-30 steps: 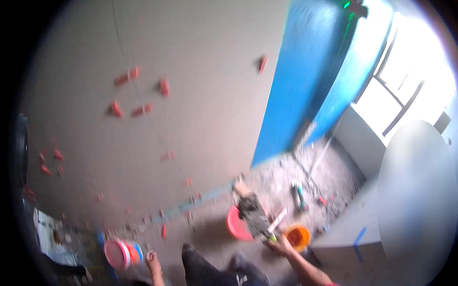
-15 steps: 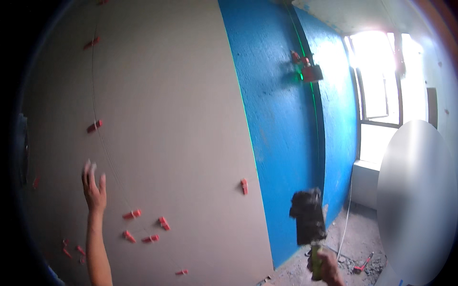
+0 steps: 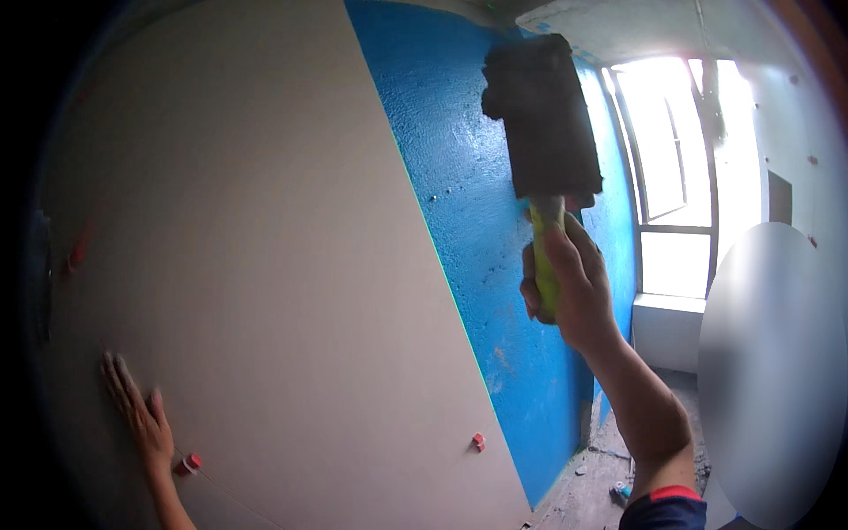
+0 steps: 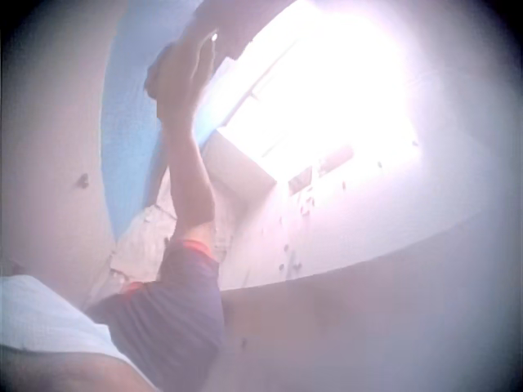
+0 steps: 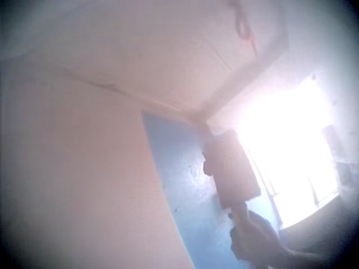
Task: The person measures a wall section using a tape measure and aligns it with a green laser line. They then scoop adhesive from a bucket and apply it to the wall with a trowel, smoothing the surface in preparation for tile installation.
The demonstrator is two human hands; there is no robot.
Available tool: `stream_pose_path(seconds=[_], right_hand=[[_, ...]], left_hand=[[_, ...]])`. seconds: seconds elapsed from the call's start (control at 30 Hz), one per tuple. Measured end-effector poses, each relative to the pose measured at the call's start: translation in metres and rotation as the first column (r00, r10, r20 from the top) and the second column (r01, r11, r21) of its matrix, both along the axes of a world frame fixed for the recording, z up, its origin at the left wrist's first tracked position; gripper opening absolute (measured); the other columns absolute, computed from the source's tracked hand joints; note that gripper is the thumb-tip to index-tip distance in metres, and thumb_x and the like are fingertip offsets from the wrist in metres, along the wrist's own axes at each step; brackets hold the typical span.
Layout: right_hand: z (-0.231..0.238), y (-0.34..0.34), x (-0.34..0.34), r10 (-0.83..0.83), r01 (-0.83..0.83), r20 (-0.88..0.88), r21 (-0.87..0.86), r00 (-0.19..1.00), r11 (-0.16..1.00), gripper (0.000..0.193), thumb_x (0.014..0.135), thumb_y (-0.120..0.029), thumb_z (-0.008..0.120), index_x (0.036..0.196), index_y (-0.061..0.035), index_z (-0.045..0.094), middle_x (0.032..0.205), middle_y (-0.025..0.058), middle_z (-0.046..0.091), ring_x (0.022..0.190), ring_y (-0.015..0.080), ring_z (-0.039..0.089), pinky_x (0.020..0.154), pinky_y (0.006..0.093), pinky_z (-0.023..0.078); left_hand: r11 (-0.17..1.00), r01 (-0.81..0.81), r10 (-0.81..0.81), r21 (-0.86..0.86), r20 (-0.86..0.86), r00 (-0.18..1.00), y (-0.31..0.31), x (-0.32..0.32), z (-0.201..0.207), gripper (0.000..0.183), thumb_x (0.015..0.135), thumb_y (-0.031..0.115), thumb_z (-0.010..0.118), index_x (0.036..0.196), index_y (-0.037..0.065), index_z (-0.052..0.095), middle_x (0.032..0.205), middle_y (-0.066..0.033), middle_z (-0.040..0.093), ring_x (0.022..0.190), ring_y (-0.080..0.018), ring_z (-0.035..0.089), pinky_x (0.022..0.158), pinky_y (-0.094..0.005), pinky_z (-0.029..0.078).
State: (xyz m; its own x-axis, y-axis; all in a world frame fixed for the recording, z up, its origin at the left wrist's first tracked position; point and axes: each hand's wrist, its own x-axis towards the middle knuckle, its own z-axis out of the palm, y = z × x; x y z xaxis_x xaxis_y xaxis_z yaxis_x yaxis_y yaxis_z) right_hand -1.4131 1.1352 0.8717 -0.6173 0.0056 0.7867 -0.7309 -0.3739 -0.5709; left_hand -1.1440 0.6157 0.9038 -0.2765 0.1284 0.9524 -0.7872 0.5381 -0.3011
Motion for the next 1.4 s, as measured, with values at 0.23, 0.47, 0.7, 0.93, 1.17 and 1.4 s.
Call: stream_pose_path(seconds=[0.23, 0.47, 0.7, 0.93, 1.17, 1.4], right_hand=[[0.082, -0.036, -0.046, 0.016, -0.019, -0.02, -0.131, 1.0, 0.991, 0.04, 0.099, -0.045, 0.045, 0.11, -0.0068, 0.049, 0.068, 0.0035, 0.054, 0.049, 0.0096, 0.055, 0.038, 0.0248, 0.042], [0.235, -0.08, -0.082, -0.057, 0.046, -0.098, -0.113, 0.994, 0.992, 0.044, 0.098, -0.047, 0.043, 0.117, -0.0085, 0.053, 0.067, 0.0027, 0.052, 0.049, 0.0096, 0.053, 0.042, 0.0269, 0.043], [0.381, -0.121, -0.159, -0.387, 0.344, -0.232, -0.205, 0.893, 0.916, 0.047, 0.097, -0.045, 0.042, 0.12, -0.0047, 0.051, 0.095, 0.0222, 0.067, 0.088, 0.0344, 0.068, 0.068, 0.0432, 0.055], [0.43, -0.156, -0.226, -0.206, 0.237, -0.132, 0.3, 0.97, 0.924, 0.046, 0.098, -0.041, 0.04, 0.127, -0.0061, 0.047, 0.101, 0.0196, 0.067, 0.088, 0.0356, 0.068, 0.073, 0.0446, 0.056], [0.434, -0.168, -0.239, -0.543, 0.781, -0.596, 0.259, 0.592, 0.568, 0.042, 0.091, -0.027, 0.056, 0.127, -0.0057, 0.051, 0.099, 0.0165, 0.068, 0.088, 0.0331, 0.068, 0.071, 0.0457, 0.057], [0.448, -0.175, -0.259, -0.416, 0.636, -0.615, 0.184, 0.669, 0.75, 0.036, 0.099, -0.038, 0.041, 0.116, -0.0094, 0.056, 0.076, 0.0165, 0.063, 0.065, 0.028, 0.067, 0.054, 0.0408, 0.053]], left_hand=[[0.989, -0.077, 0.065, 0.128, 0.092, 0.994, 0.022, 0.004, 0.008, 0.074, 0.098, 0.048, 0.031, 0.152, 0.0, 0.013, 0.159, -0.0202, 0.011, 0.146, -0.0382, 0.01, 0.118, -0.0512, 0.01], [0.876, -0.16, 0.093, 0.454, 0.167, 0.982, 0.067, 0.017, 0.022, 0.085, 0.091, 0.038, 0.051, 0.15, -0.007, 0.01, 0.159, -0.022, 0.006, 0.147, -0.0404, 0.005, 0.118, -0.0521, 0.007], [0.859, -0.158, 0.089, 0.487, 0.162, 0.983, 0.078, 0.013, 0.027, 0.095, 0.083, 0.032, 0.064, 0.15, -0.006, 0.008, 0.159, -0.0211, 0.004, 0.147, -0.0397, 0.007, 0.118, -0.0519, 0.007], [0.821, -0.096, 0.031, 0.562, 0.125, 0.992, 0.087, 0.004, 0.03, 0.093, 0.084, 0.029, 0.062, 0.149, -0.007, 0.007, 0.158, -0.0225, 0.004, 0.146, -0.0409, 0.006, 0.118, -0.0524, 0.007], [0.862, -0.09, 0.027, 0.499, 0.132, 0.991, 0.072, -0.001, 0.026, 0.089, 0.085, 0.028, 0.056, 0.148, -0.01, 0.007, 0.157, -0.026, 0.003, 0.145, -0.0438, 0.005, 0.118, -0.0531, 0.005], [0.864, -0.148, 0.089, 0.481, 0.144, 0.986, 0.077, -0.001, 0.025, 0.087, 0.086, 0.031, 0.052, 0.148, -0.011, 0.007, 0.157, -0.0265, 0.003, 0.145, -0.0444, 0.004, 0.118, -0.0534, 0.005]])
